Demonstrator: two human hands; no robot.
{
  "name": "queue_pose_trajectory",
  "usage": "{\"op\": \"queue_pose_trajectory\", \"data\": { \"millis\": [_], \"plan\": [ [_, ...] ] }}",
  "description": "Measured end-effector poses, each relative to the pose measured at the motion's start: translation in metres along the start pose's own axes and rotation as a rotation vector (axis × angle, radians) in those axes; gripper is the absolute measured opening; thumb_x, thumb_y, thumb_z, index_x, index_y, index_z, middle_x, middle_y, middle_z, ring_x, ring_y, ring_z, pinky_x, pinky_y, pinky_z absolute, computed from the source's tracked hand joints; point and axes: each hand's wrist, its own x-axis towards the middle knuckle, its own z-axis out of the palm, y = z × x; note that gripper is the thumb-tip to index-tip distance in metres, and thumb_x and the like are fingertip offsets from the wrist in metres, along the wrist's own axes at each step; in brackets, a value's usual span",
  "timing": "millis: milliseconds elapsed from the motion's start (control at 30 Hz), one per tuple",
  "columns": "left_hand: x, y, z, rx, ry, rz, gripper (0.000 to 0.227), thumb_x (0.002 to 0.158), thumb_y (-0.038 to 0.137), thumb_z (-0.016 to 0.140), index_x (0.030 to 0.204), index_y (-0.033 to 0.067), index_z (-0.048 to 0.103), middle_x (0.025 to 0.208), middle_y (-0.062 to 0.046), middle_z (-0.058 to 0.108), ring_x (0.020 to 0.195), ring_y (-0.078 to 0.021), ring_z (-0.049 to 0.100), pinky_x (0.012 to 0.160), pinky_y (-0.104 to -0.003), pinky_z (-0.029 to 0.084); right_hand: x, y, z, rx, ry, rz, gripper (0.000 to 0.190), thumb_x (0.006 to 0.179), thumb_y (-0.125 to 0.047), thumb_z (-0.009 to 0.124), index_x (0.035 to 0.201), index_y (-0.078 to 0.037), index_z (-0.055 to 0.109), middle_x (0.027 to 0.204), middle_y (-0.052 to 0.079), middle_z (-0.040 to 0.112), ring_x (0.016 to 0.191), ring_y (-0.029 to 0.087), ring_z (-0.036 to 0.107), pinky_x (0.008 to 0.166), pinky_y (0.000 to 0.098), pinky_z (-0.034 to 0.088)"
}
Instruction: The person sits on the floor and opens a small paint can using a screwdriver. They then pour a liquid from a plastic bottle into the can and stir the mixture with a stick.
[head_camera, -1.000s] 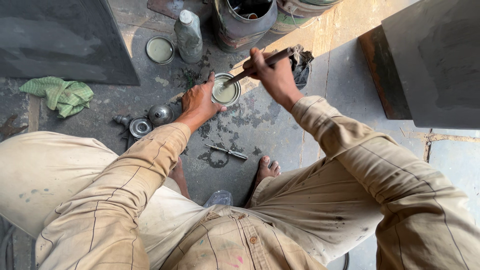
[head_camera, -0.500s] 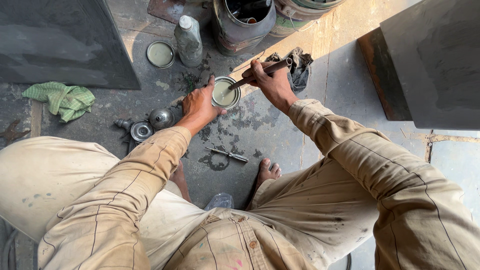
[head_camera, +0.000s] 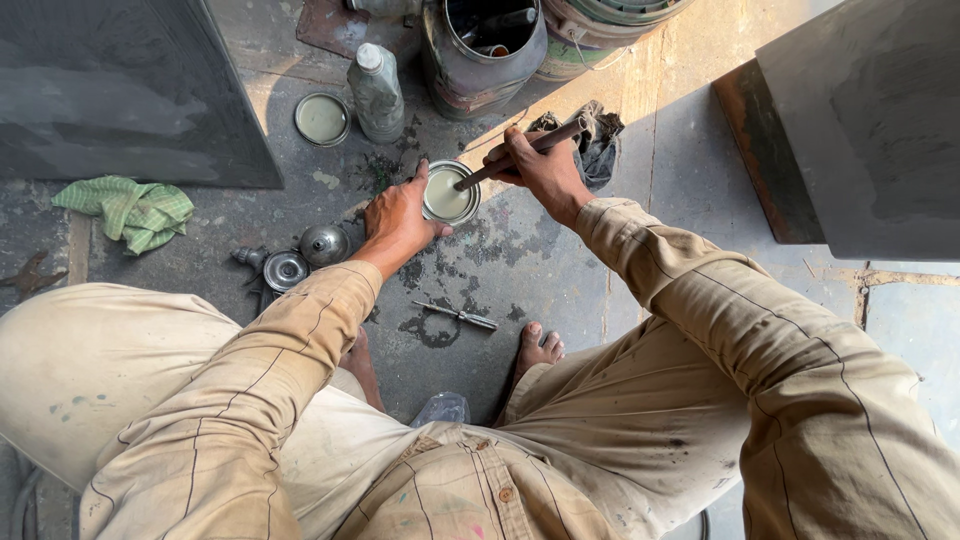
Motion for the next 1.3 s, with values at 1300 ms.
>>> {"op": "queue_pose_trajectory", "data": {
  "millis": [1300],
  "plan": [
    [0.0, -0.003, 0.001, -0.031, 0.016, 0.009, 0.115, 0.067, 0.044, 0.094, 0.16, 0.0183, 0.032, 0.116, -0.017, 0.073, 0.108, -0.0343, 0.07, 0.088, -0.045, 0.056, -0.051, -0.098, -0.04, 0.124, 0.166, -0.027, 0.031, 0.108, -0.022, 0.051, 0.102, 0.005, 0.063, 0.096, 0.023, 0.076, 0.087, 0.031, 0.079, 0.073, 0.0367, 0.064]
  ]
}}
